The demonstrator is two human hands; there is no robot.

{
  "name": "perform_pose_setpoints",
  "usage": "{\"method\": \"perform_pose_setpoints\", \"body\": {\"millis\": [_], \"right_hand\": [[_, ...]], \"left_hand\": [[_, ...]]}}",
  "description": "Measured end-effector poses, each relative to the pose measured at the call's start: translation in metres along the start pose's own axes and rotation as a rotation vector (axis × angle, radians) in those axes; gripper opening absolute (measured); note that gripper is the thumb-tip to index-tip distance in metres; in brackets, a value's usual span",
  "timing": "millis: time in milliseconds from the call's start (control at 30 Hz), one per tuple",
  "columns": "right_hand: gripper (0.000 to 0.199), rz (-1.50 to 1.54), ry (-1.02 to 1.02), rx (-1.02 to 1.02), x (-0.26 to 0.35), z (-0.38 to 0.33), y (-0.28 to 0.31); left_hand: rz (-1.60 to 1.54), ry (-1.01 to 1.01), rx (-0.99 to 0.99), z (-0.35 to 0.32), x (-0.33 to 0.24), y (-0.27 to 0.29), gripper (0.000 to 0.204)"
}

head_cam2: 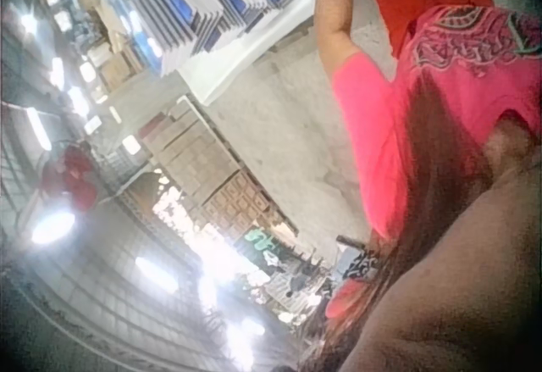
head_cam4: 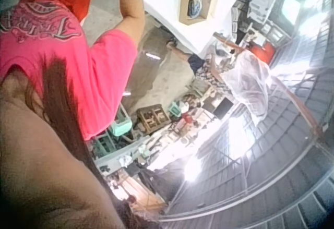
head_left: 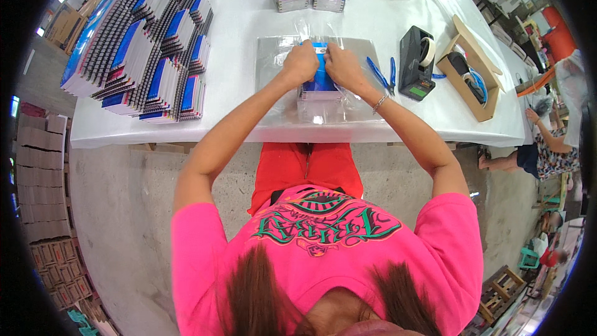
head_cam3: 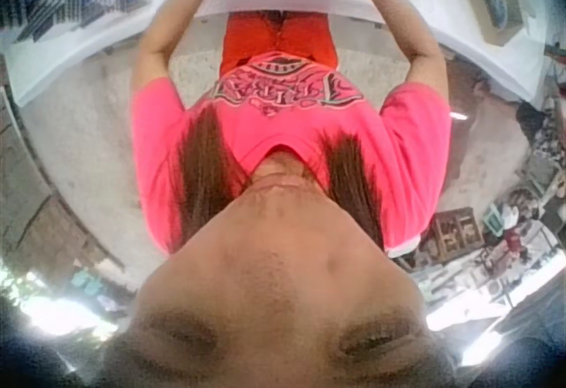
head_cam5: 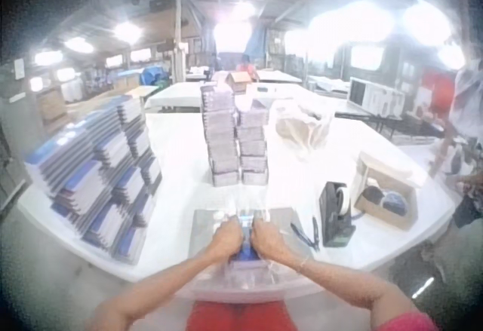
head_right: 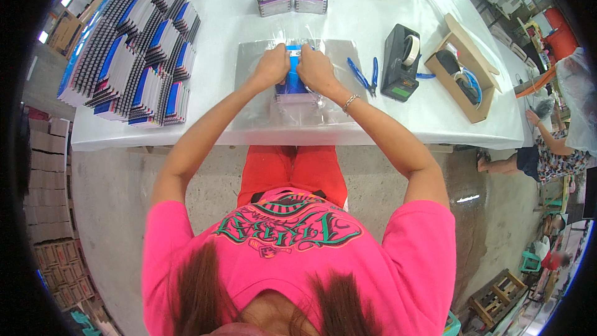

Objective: The person repeatedly picks up spiral-bound notebooks from a stack, places them into clear plastic sleeves, folds the sleeves around the notebooks, and secures them with tape. The wrapped notebooks are stacked on the table.

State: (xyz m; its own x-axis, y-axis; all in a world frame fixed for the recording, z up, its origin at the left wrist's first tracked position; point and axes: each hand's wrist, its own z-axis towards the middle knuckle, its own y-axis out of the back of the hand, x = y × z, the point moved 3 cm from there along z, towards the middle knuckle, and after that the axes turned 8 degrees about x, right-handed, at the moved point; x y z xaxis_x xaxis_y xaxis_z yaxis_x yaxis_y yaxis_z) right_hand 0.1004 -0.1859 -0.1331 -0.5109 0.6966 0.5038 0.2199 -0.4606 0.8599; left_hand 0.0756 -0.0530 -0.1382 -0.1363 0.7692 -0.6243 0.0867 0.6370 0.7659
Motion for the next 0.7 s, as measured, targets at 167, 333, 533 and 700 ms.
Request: {"method": "perform_pose_setpoints", "body": {"millis": [167,333,533,700], "right_hand": [[0.019,-0.009,0.064,-0.019,-0.003,-0.004,-0.002],[0.018,-0.015,0.044,-0.035,0.004,-0.007,0.001],[0.021,0.036,0.092,-0.052,-0.007,-0.006,0.003],[0.020,0.175,-0.001,0.070,0.002,-0.009,0.015]], "left_hand": [[0.121,-0.197,0.047,-0.006,0.002,0.024,0.030],[0.092,-0.491,0.130,-0.023,0.021,0.036,0.039],[0.104,-0.442,0.108,-0.045,0.018,0.034,0.062],[0.268,-0.433,0.153,-0.036,0.032,0.024,0.083]]}}
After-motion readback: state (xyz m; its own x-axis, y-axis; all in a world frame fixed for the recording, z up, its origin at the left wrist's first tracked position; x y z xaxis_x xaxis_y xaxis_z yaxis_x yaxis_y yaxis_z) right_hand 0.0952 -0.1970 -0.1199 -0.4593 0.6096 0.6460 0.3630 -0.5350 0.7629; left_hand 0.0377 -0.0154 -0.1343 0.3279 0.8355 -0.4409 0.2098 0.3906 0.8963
